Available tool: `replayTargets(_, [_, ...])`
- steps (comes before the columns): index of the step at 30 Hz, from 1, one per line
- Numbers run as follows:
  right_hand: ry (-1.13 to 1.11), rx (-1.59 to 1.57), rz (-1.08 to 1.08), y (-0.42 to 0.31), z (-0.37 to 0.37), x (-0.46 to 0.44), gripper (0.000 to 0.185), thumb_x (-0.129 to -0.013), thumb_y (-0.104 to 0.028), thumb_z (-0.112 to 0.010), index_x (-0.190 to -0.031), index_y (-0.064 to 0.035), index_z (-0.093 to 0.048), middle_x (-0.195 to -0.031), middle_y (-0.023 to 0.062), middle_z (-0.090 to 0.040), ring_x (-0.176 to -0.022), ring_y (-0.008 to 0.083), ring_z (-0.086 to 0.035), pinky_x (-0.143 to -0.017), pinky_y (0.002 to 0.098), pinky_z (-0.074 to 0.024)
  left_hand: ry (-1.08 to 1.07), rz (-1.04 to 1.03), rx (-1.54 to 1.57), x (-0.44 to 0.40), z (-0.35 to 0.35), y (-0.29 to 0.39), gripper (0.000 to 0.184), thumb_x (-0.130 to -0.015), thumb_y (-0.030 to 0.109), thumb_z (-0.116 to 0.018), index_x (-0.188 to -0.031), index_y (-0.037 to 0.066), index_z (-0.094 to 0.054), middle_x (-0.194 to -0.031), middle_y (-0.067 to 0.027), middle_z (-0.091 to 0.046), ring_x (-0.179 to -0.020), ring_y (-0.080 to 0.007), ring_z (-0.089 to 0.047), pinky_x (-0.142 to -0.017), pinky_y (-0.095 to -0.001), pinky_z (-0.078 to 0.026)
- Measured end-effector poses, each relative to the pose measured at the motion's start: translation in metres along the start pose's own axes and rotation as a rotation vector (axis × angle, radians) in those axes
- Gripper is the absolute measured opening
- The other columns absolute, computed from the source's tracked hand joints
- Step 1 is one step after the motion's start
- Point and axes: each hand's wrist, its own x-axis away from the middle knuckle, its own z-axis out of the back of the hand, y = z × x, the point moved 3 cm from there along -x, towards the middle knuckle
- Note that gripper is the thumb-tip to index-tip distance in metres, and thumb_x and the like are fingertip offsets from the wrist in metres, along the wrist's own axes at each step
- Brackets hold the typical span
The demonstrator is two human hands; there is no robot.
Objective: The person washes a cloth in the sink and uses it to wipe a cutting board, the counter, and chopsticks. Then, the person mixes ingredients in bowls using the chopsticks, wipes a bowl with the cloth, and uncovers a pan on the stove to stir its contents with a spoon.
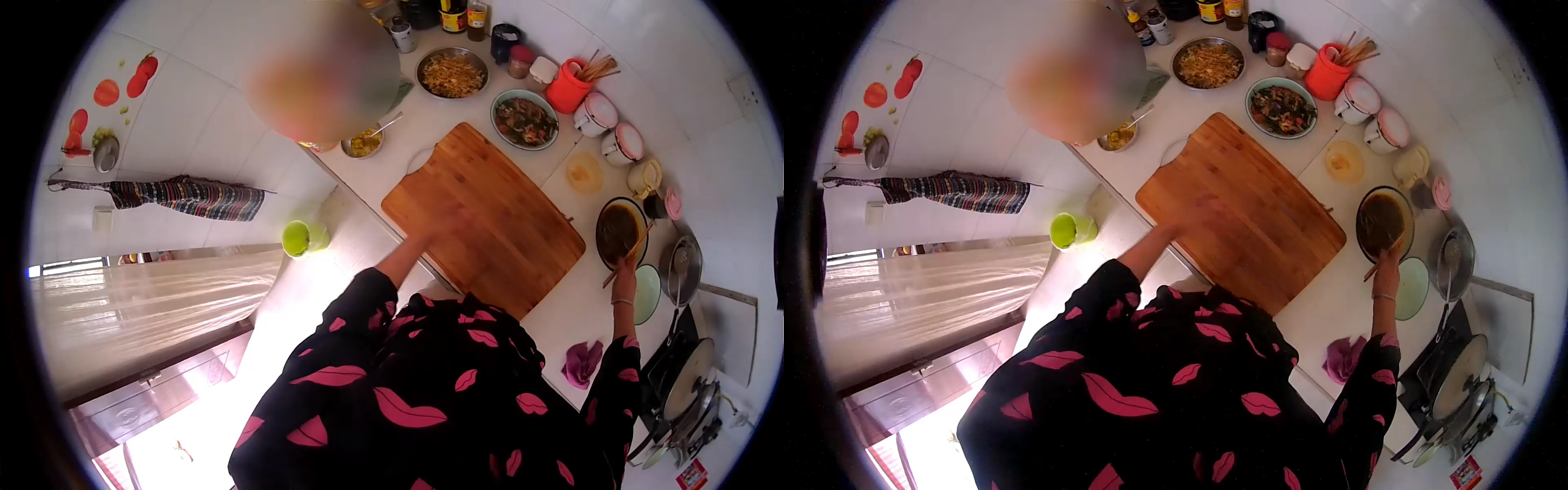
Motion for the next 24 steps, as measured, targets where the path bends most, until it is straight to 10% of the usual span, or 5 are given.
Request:
replayTargets(1, [-0.019, 0.063, -0.006, -0.005, 0.000, -0.001, 0.024, -0.089, -0.021, -0.044, -0.106, -0.0043, -0.047, -0.103, 0.0150, -0.054, -0.096, 0.0332, -0.054, -0.072, 0.0418, -0.0449, 0.148, -0.039, 0.527, 0.002, 0.023, -0.048, 0.038, -0.094, 0.022, -0.044, -0.125, 0.000, -0.042, -0.120, -0.0166, -0.051, -0.112, -0.0281, -0.049, -0.096, -0.0410, -0.041])
replayTargets(4, [-0.049, 0.694, 0.141, -0.050, 0.016, 0.004, 0.027, -0.084, -0.007, -0.048, -0.111, -0.0044, -0.049, -0.106, 0.0139, -0.050, -0.098, 0.0333, -0.052, -0.077, 0.0418, -0.0450, 0.375, -0.338, 0.202, 0.020, 0.096, -0.047, 0.049, -0.091, 0.014, -0.049, -0.133, 0.005, -0.025, -0.119, -0.0231, -0.048, -0.109, -0.0323, -0.051, -0.092, -0.0442, -0.044])
replayTargets(7, [0.020, 0.605, 0.114, -0.088, 0.023, -0.001, 0.053, -0.071, 0.008, -0.057, -0.120, -0.0084, -0.048, -0.119, 0.0135, -0.046, -0.106, 0.0326, -0.050, -0.080, 0.0398, -0.0492, 0.872, -0.036, 1.078, 0.030, 0.148, -0.071, 0.066, -0.090, 0.009, -0.050, -0.137, 0.010, -0.004, -0.124, -0.0299, -0.038, -0.107, -0.0379, -0.051, -0.090, -0.0477, -0.046])
replayTargets(20, [-0.135, 0.106, 0.478, -0.273, -0.068, -0.016, 0.031, -0.082, -0.003, -0.050, -0.112, -0.0080, -0.053, -0.107, 0.0127, -0.051, -0.088, 0.0307, -0.057, -0.070, 0.0384, -0.0491, 1.118, -0.251, 1.438, 0.006, 0.233, -0.094, 0.052, -0.077, -0.012, -0.040, -0.127, -0.001, -0.029, -0.122, -0.0309, -0.037, -0.110, -0.0473, -0.045, -0.093, -0.0604, -0.042])
replayTargets(24, [-0.075, -0.072, 0.708, -0.335, -0.105, -0.013, 0.030, -0.083, -0.007, -0.053, -0.112, -0.0080, -0.054, -0.096, 0.0131, -0.057, -0.079, 0.0307, -0.059, -0.067, 0.0364, -0.0497, 1.022, -0.249, 1.331, 0.010, 0.234, -0.087, 0.064, -0.072, -0.013, -0.040, -0.129, 0.012, -0.025, -0.127, -0.0206, -0.038, -0.113, -0.0425, -0.046, -0.090, -0.0591, -0.045])
